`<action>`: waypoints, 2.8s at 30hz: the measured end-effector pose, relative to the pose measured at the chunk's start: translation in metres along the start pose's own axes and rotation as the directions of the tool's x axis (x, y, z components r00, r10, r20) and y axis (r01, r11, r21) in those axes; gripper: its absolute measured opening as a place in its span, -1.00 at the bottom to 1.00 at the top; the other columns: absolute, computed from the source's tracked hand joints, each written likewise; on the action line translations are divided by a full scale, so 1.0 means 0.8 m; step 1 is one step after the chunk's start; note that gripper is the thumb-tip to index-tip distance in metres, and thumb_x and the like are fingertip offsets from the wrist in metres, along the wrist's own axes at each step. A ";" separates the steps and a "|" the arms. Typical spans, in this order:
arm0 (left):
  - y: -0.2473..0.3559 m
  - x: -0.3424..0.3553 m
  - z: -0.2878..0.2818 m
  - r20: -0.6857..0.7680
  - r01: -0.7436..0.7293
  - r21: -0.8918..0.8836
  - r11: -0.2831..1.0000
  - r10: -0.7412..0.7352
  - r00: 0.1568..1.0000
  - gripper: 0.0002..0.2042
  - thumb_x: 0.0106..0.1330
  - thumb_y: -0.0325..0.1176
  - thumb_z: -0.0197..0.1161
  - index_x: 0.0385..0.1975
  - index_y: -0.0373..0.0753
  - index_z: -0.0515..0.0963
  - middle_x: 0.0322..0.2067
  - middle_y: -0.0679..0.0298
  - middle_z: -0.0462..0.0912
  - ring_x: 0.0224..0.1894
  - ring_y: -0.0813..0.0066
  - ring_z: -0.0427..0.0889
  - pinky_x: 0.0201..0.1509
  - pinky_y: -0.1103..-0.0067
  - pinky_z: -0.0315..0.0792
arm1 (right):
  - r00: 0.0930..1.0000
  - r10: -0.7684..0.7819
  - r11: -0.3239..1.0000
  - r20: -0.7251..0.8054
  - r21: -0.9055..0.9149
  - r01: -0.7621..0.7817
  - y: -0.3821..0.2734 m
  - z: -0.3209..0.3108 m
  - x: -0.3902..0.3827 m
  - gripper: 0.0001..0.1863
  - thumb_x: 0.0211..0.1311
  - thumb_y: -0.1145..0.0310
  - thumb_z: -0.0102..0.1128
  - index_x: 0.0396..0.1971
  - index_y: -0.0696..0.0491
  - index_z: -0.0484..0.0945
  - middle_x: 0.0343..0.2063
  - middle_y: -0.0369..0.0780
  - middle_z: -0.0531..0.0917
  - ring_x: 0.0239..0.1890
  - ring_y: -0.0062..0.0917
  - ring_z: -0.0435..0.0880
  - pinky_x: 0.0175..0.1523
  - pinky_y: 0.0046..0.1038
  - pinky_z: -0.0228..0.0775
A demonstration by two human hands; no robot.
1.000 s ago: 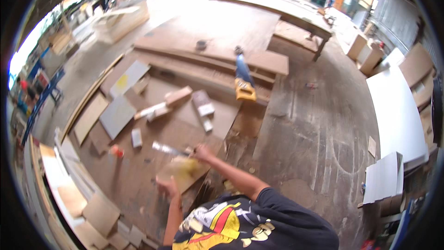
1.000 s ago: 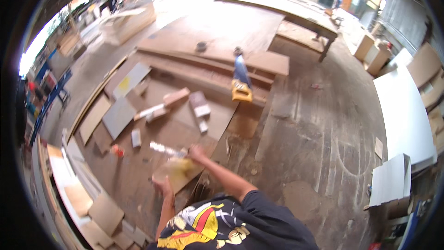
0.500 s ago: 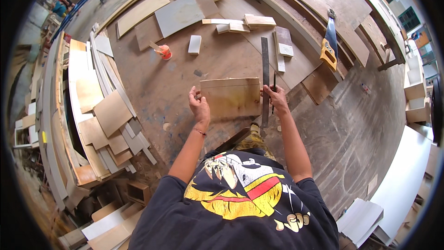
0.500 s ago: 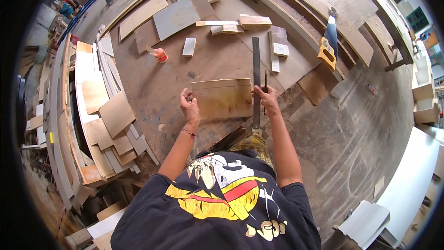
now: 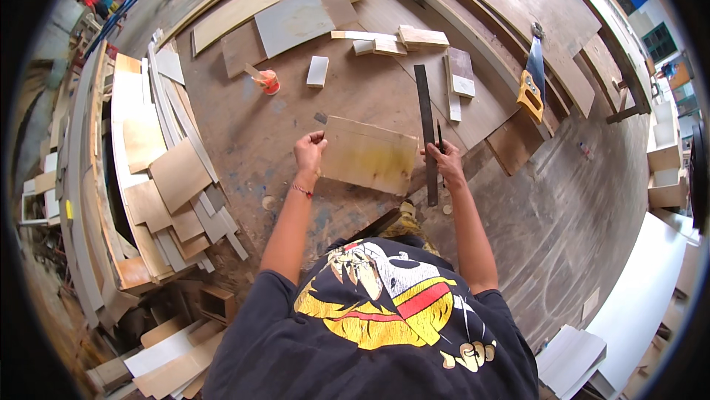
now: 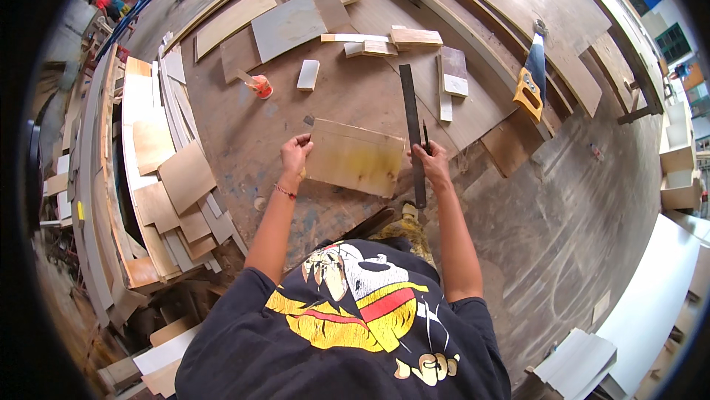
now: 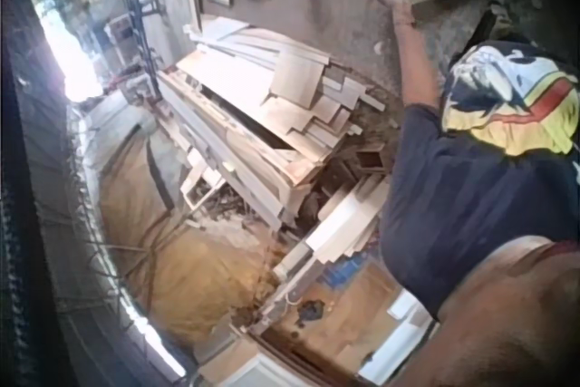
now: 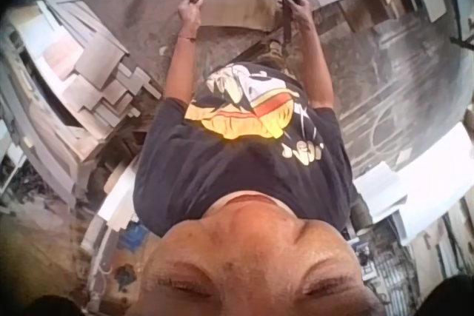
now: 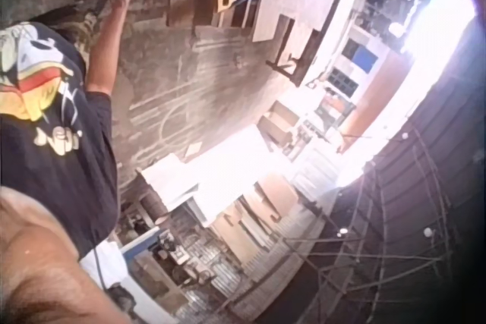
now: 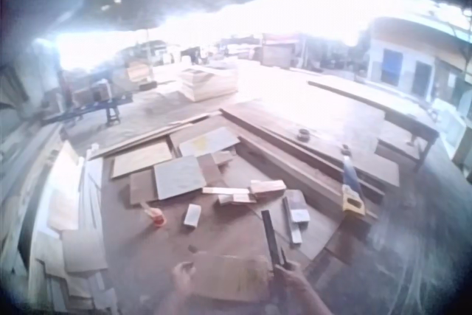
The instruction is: The person marks lines on a wooden block using a ruler and a pencil, then saws the wooden block with a handsaw.
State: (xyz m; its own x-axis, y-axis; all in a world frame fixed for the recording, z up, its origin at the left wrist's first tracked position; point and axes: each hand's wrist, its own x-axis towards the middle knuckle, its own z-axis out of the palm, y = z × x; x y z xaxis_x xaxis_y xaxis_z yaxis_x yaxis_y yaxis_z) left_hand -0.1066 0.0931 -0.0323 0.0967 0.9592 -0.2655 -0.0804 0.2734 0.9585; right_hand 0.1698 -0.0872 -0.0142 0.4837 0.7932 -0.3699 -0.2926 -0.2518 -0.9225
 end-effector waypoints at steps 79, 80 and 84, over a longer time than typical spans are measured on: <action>0.033 -0.070 0.081 0.774 -0.768 0.633 0.096 -0.100 0.625 0.04 -0.39 0.17 0.40 0.25 -0.03 0.16 0.34 0.42 -0.04 0.39 0.28 -0.17 0.28 -0.14 -0.29 | 0.969 -0.154 0.925 -0.194 -0.374 0.072 0.009 0.070 -0.032 -0.84 -0.04 0.33 0.29 -0.41 0.04 0.67 -0.66 -0.21 0.63 -0.62 -0.61 0.61 -0.44 -0.54 0.39; 0.034 -0.070 0.082 0.777 -0.771 0.630 0.092 -0.091 0.623 0.04 -0.39 0.18 0.40 0.25 -0.03 0.16 0.34 0.42 -0.04 0.39 0.28 -0.16 0.28 -0.14 -0.28 | 0.968 -0.154 0.925 -0.197 -0.373 0.071 0.010 0.067 -0.033 -0.84 -0.04 0.33 0.29 -0.41 0.04 0.67 -0.66 -0.21 0.63 -0.62 -0.61 0.61 -0.44 -0.54 0.39; 0.032 -0.072 0.079 0.776 -0.772 0.630 0.079 -0.075 0.626 0.03 -0.39 0.19 0.39 0.24 -0.03 0.17 0.34 0.41 -0.04 0.39 0.27 -0.14 0.27 -0.15 -0.27 | 0.988 -0.042 0.916 -0.147 -0.401 -0.021 -0.003 0.055 -0.060 -0.79 -0.06 0.28 0.32 -0.58 0.14 0.62 -0.71 -0.21 0.61 -0.64 -0.53 0.61 -0.45 -0.51 0.41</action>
State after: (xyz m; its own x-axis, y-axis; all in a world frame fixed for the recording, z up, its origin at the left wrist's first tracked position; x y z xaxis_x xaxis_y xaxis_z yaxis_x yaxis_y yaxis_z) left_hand -0.0518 0.0406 0.0143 0.8368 0.5243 -0.1580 0.5442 -0.7644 0.3458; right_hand 0.1114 -0.1001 0.0108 0.6119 0.7128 -0.3429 0.0528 -0.4693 -0.8815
